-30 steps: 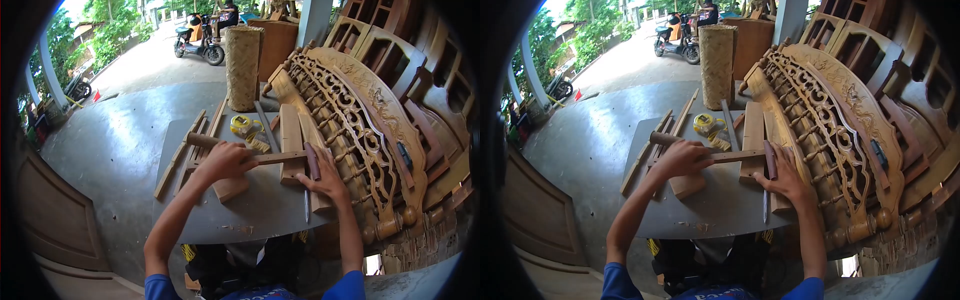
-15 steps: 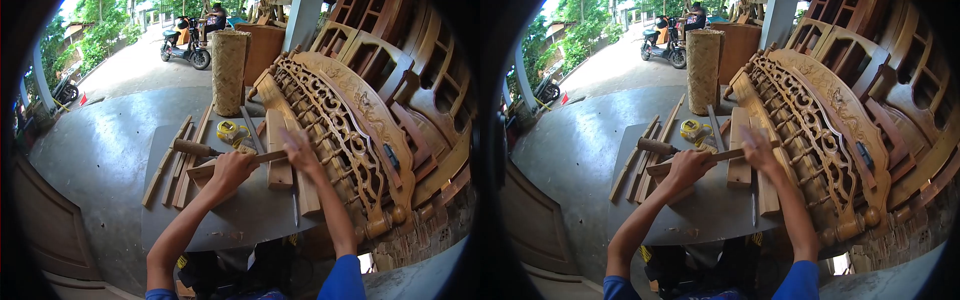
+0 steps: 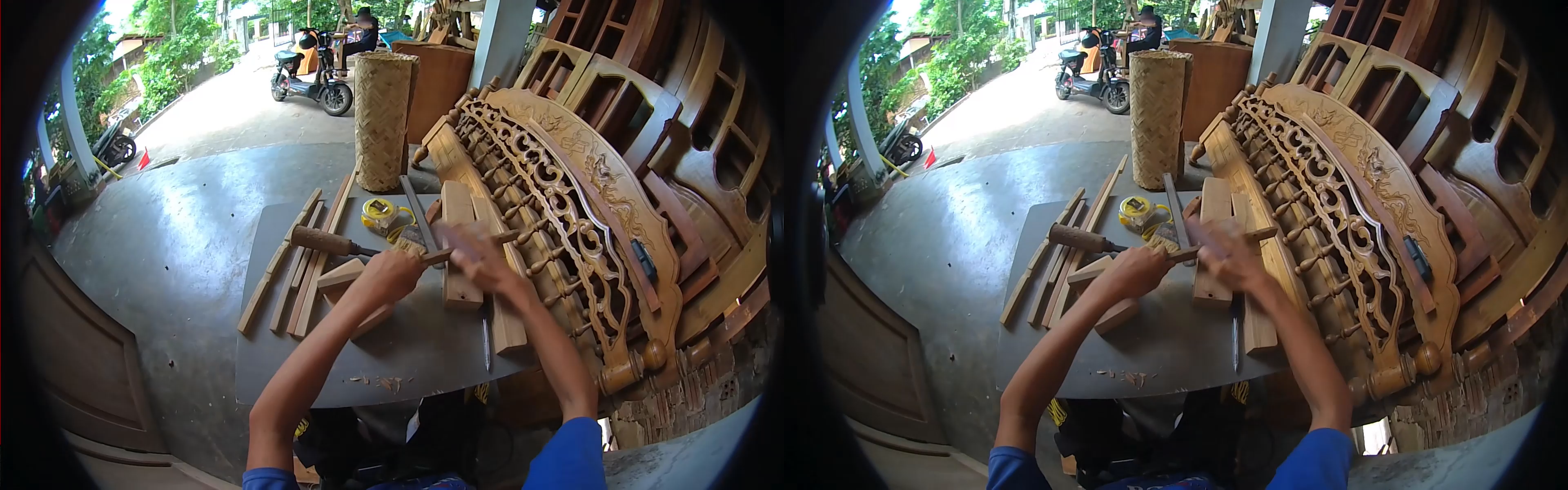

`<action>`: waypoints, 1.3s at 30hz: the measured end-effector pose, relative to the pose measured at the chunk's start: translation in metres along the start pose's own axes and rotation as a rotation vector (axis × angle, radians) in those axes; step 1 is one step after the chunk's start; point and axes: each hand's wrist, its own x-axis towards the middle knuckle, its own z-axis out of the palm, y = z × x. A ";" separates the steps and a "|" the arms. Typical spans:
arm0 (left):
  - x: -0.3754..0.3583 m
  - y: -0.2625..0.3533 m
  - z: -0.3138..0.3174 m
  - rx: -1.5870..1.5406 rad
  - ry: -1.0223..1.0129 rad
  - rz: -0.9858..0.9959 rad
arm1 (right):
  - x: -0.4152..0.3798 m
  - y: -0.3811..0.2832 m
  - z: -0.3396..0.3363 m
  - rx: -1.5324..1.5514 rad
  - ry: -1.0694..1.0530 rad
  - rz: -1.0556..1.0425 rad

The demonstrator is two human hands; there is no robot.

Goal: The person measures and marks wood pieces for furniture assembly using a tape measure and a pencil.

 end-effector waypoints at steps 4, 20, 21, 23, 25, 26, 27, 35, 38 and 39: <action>0.005 -0.009 -0.022 -0.100 -0.199 0.124 | 0.016 0.055 0.022 -0.141 0.146 0.066; -0.001 -0.016 -0.005 -0.230 -0.004 0.194 | 0.011 0.054 -0.006 -0.095 0.010 0.411; -0.002 -0.015 -0.004 -0.226 0.015 0.180 | 0.002 0.037 -0.002 -0.089 -0.060 0.302; -0.001 -0.014 0.001 -0.221 0.051 0.157 | -0.021 -0.010 0.002 -0.082 -0.200 0.088; -0.010 -0.002 -0.004 -0.189 0.110 0.114 | -0.016 -0.015 -0.024 -0.019 -0.247 0.238; -0.016 0.003 -0.003 -0.162 0.117 0.081 | -0.006 0.024 -0.023 -0.041 -0.183 0.326; -0.016 0.005 -0.005 -0.127 0.142 0.052 | 0.005 0.050 -0.019 -0.071 -0.106 0.400; -0.022 0.009 -0.002 -0.081 0.216 0.080 | 0.017 0.065 -0.010 -0.110 -0.090 0.324; -0.030 0.012 -0.009 -0.094 0.256 0.134 | 0.032 0.113 -0.011 0.087 0.138 0.238; -0.029 0.008 -0.010 -0.131 0.201 0.138 | 0.026 0.075 -0.030 0.053 0.168 0.198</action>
